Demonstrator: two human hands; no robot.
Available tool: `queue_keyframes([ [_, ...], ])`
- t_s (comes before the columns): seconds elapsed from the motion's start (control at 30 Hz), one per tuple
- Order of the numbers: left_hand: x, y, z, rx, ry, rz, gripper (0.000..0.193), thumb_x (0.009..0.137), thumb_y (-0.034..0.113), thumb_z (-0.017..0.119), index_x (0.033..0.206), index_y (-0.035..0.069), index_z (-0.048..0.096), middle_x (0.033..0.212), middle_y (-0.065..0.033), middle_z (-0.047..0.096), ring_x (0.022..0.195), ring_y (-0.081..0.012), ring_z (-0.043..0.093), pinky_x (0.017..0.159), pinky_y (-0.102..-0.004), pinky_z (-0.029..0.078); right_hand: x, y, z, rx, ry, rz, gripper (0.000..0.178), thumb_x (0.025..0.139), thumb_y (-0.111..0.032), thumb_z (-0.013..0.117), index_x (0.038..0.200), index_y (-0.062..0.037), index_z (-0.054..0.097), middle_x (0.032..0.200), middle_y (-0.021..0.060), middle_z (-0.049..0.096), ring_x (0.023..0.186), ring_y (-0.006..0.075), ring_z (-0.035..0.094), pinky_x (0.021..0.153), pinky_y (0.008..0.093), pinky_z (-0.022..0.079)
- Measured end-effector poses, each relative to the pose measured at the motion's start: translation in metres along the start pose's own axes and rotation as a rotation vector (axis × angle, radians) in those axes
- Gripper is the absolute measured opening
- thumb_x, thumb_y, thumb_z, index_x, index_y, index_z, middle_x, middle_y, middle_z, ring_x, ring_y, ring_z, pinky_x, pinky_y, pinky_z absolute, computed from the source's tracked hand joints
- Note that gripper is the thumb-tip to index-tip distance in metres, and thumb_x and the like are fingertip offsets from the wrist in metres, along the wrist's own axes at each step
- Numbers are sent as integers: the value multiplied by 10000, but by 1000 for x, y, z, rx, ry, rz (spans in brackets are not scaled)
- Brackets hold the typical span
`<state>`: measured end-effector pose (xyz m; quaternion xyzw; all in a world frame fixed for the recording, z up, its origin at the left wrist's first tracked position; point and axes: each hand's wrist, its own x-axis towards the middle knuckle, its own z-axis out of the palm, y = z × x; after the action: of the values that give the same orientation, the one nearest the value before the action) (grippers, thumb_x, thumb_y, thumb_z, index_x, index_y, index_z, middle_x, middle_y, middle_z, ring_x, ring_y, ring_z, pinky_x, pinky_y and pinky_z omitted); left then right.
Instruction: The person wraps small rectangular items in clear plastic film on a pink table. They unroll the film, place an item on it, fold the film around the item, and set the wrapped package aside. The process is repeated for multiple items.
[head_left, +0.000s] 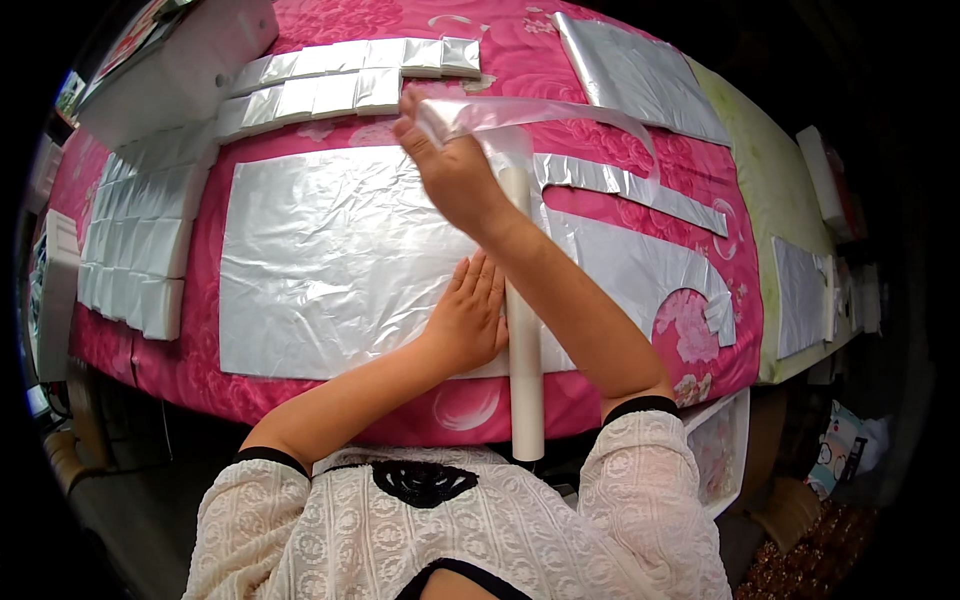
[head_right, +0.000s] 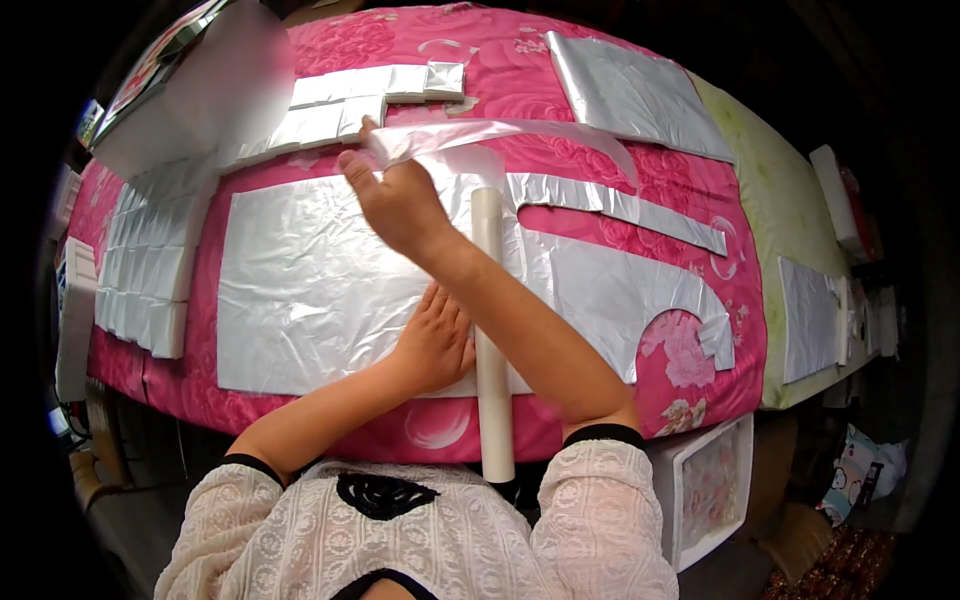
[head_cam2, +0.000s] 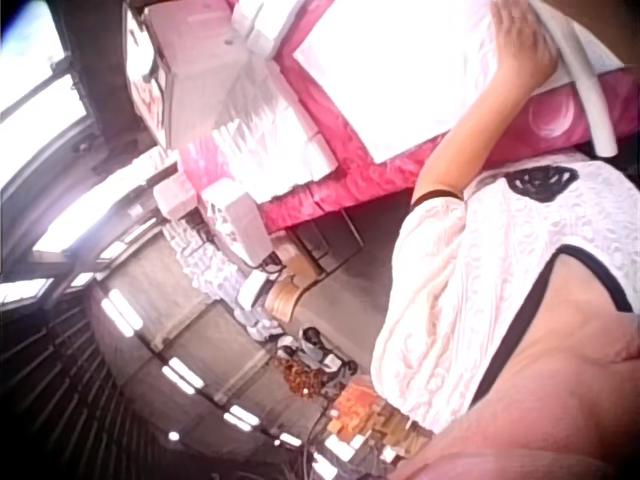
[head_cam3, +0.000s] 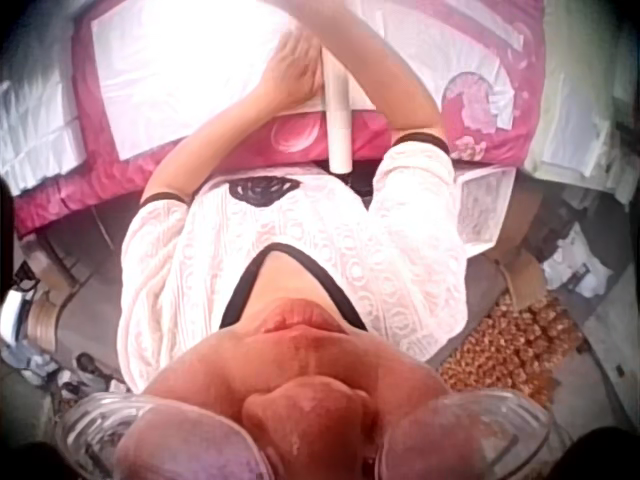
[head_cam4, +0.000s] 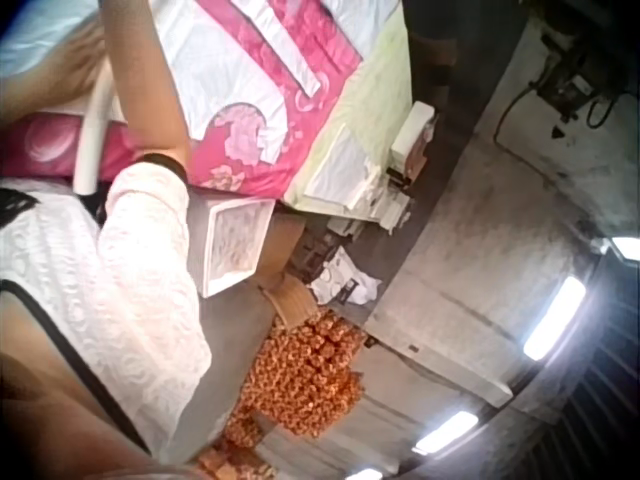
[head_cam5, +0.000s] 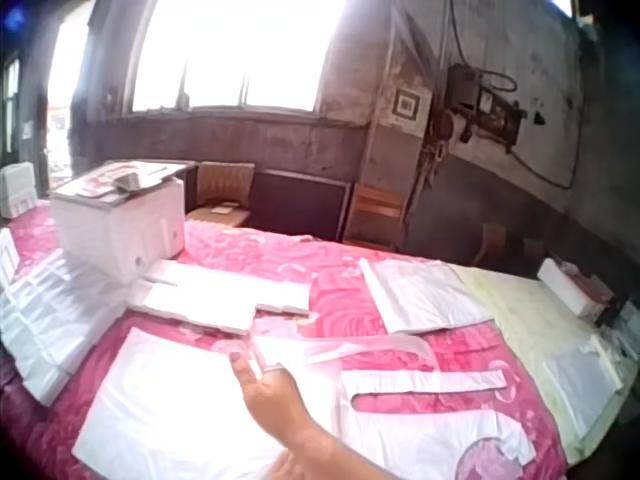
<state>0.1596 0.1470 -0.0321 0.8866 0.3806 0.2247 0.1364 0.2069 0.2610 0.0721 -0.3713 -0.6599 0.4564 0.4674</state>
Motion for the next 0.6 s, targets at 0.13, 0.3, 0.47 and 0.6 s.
queue_keyframes([
  [0.13,-5,-11,23,189,51,-1,655,869,294,404,1337,-140,255,1418,-313,234,1355,-417,195,1100,-494,159,-14,32,153,-447,-408,31,754,869,-408,505,1374,88,245,1380,323,302,1322,430,238,1070,429,230],
  [0.3,-1,-7,20,186,-74,3,667,865,275,380,1359,-136,201,1463,-292,116,1380,-403,109,1110,-490,119,-21,8,196,-811,-785,188,921,791,-477,559,1378,124,181,1441,310,176,1369,434,77,1089,517,163],
  [0.47,-12,-14,16,-13,136,-63,674,832,220,458,1366,-113,216,1450,-264,184,1370,-395,147,1108,-491,137,-38,-30,147,-1317,-813,-46,856,754,-476,633,1277,151,376,1423,296,245,1357,404,172,1065,533,213],
  [0.6,-46,-5,-62,-184,-145,-117,584,744,84,602,1287,-35,423,1292,-203,428,1256,-372,358,1044,-464,300,-37,-45,10,-722,-831,181,542,724,-343,670,1096,48,612,1098,227,612,1060,315,580,895,373,461],
])
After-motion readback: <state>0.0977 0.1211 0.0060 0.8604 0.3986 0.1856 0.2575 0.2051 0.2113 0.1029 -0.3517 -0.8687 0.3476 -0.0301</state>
